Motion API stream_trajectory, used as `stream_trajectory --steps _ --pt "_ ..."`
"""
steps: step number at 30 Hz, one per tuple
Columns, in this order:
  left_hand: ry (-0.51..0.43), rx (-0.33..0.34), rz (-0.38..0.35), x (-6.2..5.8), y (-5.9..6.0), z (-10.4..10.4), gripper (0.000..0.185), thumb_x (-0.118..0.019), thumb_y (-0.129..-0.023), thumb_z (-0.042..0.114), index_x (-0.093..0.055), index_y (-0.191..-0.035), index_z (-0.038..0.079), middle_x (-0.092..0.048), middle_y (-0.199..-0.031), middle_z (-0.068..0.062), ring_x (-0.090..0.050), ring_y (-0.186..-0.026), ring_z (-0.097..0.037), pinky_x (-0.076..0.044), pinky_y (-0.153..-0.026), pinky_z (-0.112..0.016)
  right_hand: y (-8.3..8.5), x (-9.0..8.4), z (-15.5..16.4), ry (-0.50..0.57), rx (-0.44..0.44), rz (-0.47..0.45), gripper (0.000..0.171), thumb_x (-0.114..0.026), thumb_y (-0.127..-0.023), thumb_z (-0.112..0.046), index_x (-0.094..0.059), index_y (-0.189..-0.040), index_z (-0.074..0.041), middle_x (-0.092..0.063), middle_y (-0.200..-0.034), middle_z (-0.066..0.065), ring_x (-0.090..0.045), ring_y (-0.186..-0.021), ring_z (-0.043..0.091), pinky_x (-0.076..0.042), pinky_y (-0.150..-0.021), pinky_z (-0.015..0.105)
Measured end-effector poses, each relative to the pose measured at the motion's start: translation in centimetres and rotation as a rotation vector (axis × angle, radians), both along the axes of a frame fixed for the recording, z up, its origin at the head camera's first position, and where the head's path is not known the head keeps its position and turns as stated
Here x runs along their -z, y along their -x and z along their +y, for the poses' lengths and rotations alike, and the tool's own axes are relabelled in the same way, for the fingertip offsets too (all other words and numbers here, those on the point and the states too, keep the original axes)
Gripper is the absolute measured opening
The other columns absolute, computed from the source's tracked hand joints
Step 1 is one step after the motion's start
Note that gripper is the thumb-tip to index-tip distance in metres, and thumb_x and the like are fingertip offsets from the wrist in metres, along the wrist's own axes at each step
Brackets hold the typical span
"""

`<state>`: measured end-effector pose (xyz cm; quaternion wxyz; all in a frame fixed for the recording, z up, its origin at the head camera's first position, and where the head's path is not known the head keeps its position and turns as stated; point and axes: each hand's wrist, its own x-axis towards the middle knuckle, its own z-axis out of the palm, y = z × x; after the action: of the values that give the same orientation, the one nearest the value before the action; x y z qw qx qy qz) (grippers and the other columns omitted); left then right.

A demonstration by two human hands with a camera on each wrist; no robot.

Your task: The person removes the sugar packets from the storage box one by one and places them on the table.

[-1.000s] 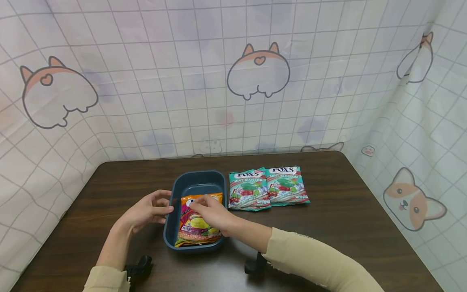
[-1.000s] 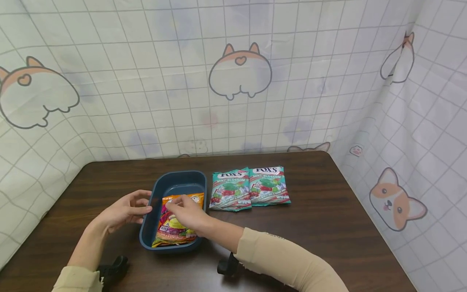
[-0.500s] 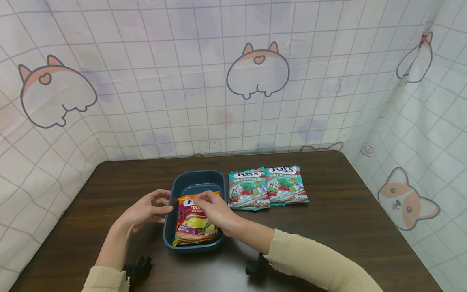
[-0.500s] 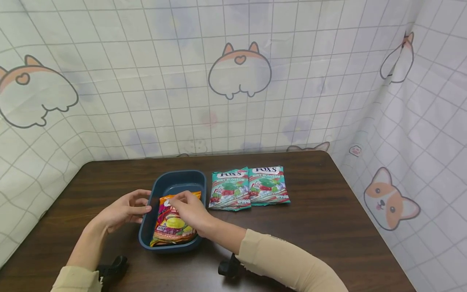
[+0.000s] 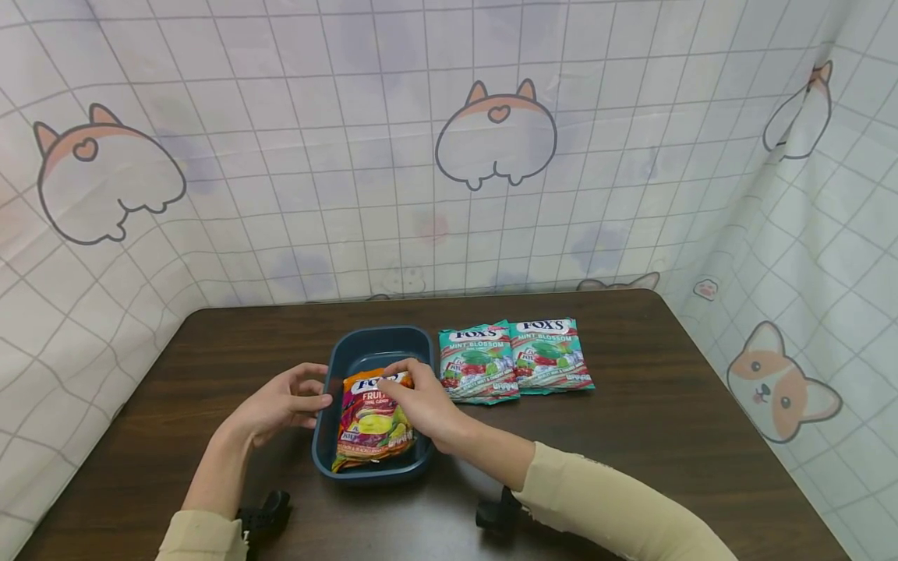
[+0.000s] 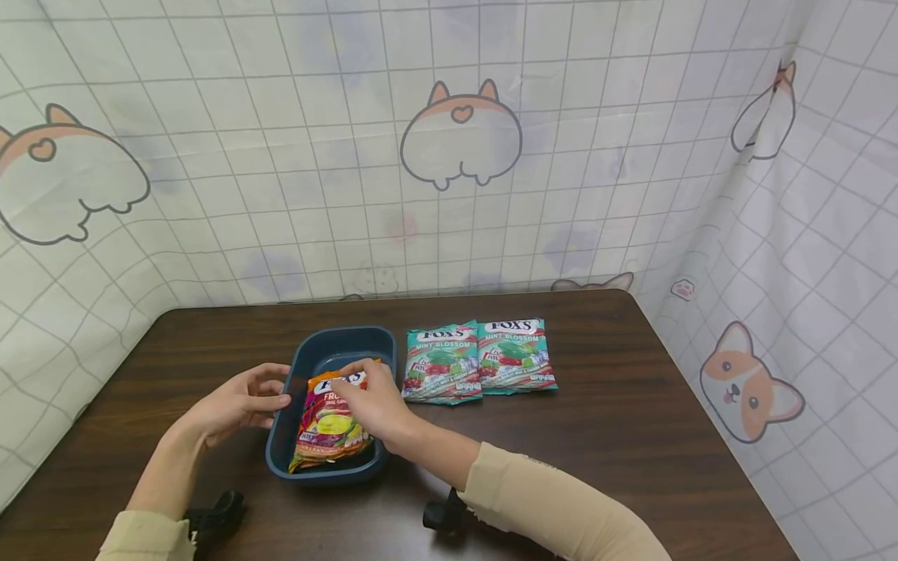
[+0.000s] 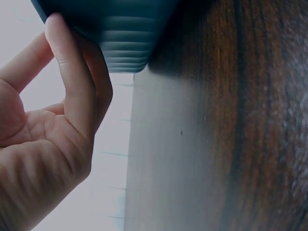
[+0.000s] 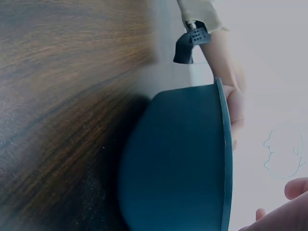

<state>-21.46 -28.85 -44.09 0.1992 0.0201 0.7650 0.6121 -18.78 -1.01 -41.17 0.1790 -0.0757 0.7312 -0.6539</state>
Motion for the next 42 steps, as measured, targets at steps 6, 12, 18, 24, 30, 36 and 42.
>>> stream_trajectory --steps 6,12,18,24,30,36,42 --pt "-0.005 0.004 0.002 -0.01 0.01 0.05 0.068 -0.072 -0.098 0.012 -0.031 -0.151 -0.002 -0.059 -0.112 -0.016 -0.062 -0.085 -0.022 -0.060 -0.076 -0.035 -0.27 0.13 0.00 -0.036 0.030 0.016 0.036 -0.066 -0.101 -0.027 -0.055 -0.131 -0.010 -0.035 -0.145 0.017 -0.051 -0.116 0.031 -0.052 -0.098 0.046" --pt "-0.004 0.006 0.002 -0.01 0.00 0.06 0.070 -0.073 -0.097 0.014 -0.031 -0.151 -0.002 -0.058 -0.111 -0.015 -0.061 -0.084 -0.021 -0.060 -0.076 -0.035 -0.15 0.30 0.07 0.042 -0.013 -0.001 0.043 -0.064 -0.103 -0.025 -0.048 -0.137 -0.004 -0.049 -0.135 0.018 -0.058 -0.112 0.033 -0.053 -0.097 0.047" --pt "-0.002 0.012 0.006 0.10 -0.01 0.07 0.070 -0.073 -0.098 0.014 -0.031 -0.151 -0.002 -0.058 -0.114 -0.016 -0.062 -0.087 -0.023 -0.060 -0.078 -0.036 -0.11 0.35 0.01 0.044 -0.015 0.001 0.044 -0.065 -0.102 -0.025 -0.048 -0.138 -0.007 -0.059 -0.125 0.015 -0.062 -0.110 0.034 -0.055 -0.095 0.047" --pt "0.003 0.019 0.011 0.17 0.04 0.12 0.068 -0.071 -0.099 0.014 -0.031 -0.151 -0.001 -0.057 -0.116 -0.017 -0.062 -0.090 -0.024 -0.060 -0.078 -0.037 -0.24 0.14 -0.06 0.024 -0.028 0.044 0.046 -0.065 -0.102 -0.026 -0.048 -0.140 -0.007 -0.060 -0.125 0.014 -0.062 -0.110 0.034 -0.054 -0.095 0.049" --pt "0.000 0.012 0.010 0.16 0.12 0.01 0.066 -0.069 -0.100 0.011 -0.030 -0.152 -0.001 -0.058 -0.113 -0.016 -0.062 -0.087 -0.023 -0.060 -0.076 -0.036 0.05 0.03 -0.08 0.059 -0.027 0.032 0.045 -0.066 -0.102 -0.022 -0.049 -0.139 -0.005 -0.060 -0.125 0.015 -0.063 -0.109 0.034 -0.056 -0.091 0.048" --pt "0.002 0.014 0.011 0.22 0.17 -0.12 0.068 -0.071 -0.099 0.012 -0.030 -0.151 -0.001 -0.058 -0.112 -0.015 -0.062 -0.086 -0.022 -0.060 -0.076 -0.036 0.09 0.26 -0.01 0.041 -0.021 0.058 0.043 -0.066 -0.102 -0.020 -0.050 -0.139 -0.006 -0.053 -0.134 0.017 -0.060 -0.114 0.034 -0.055 -0.094 0.048" --pt "0.001 0.014 0.011 0.27 0.16 -0.12 0.069 -0.072 -0.098 0.013 -0.031 -0.151 -0.002 -0.057 -0.112 -0.015 -0.061 -0.087 -0.022 -0.060 -0.076 -0.036 0.21 0.78 -0.10 -0.003 -0.002 0.064 0.042 -0.068 -0.100 -0.018 -0.052 -0.139 -0.012 -0.044 -0.144 0.017 -0.050 -0.127 0.036 -0.052 -0.098 0.051"
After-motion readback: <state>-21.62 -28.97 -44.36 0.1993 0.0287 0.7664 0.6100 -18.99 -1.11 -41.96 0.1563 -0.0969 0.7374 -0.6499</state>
